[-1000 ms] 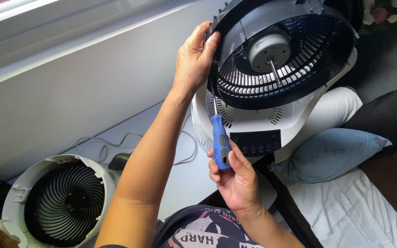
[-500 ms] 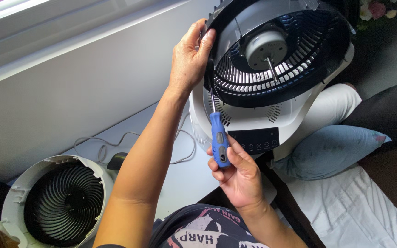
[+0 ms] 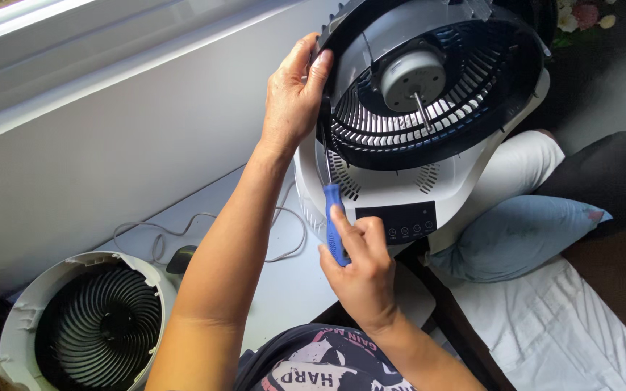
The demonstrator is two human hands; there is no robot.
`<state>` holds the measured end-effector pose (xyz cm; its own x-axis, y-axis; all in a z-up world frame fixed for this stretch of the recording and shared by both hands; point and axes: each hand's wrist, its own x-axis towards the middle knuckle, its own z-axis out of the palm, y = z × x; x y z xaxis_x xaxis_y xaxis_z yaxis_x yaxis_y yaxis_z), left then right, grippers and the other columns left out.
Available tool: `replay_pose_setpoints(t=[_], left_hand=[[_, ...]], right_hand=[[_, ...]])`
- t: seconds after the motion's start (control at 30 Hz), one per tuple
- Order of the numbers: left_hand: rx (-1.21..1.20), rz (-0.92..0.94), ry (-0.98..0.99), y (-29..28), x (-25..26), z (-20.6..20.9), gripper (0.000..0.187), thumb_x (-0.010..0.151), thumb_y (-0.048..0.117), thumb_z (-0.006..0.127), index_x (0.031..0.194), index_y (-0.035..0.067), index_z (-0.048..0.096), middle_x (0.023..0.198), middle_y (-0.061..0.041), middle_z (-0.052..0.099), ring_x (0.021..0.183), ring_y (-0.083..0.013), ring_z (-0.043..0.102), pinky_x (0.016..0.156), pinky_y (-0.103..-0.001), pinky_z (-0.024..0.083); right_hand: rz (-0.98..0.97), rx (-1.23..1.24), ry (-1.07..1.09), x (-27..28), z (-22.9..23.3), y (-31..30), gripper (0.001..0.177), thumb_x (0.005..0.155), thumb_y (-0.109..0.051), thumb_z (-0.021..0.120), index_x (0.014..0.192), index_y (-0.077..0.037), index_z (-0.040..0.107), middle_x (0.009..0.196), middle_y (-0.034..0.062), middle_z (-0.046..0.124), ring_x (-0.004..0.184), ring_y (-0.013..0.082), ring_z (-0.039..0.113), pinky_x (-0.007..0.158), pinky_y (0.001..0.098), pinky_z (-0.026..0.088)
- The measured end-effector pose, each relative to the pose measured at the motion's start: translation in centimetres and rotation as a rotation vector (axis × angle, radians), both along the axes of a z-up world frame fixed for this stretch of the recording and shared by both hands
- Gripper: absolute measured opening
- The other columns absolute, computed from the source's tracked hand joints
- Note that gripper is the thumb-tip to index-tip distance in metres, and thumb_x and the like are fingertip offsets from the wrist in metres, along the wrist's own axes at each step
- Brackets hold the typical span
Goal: The person disassembles a white air circulator fan by removing the front grille and fan blade. They then use a blue screwdriver to loosen screws on the fan housing.
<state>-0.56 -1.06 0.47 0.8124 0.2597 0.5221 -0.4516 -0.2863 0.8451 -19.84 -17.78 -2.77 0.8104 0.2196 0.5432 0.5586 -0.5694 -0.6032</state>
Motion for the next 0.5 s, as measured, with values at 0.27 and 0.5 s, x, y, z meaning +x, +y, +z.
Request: replay_pose_setpoints(t=[0.27,0.5], left_hand=[[-0.017,-0.030,-0.034,0.0,-0.4,0.1,0.037,0.106,0.034,0.060,0.134,0.011,0.064,0.117,-0.008,0.074,0.110,-0.0186,0.072,0.093,-0.033,0.059],[0.002,0.004,-0.018,0.0,-0.4,0.3,0.038,0.105,0.034,0.060,0.134,0.010,0.064,0.114,-0.009,0.076,0.108,-0.0194,0.073,0.095,-0.033,0.057]], right_hand=[[0.046,0.990,0.827,3.2,-6.6,0.2,0.062,0.077,0.002,0.070,0.136,-0.001,0.051,0.115,0.0076,0.061,0.085,0.0122,0.059,0.059,0.0233,0.051],[0.442,1.281,1.289,2.9,-6.3,-2.2,0.053,0.098,-0.025,0.059,0.140,0.006,0.050,0.102,0.0147,0.062,0.070,0.0136,0.054,0.047,0.0214,0.036]])
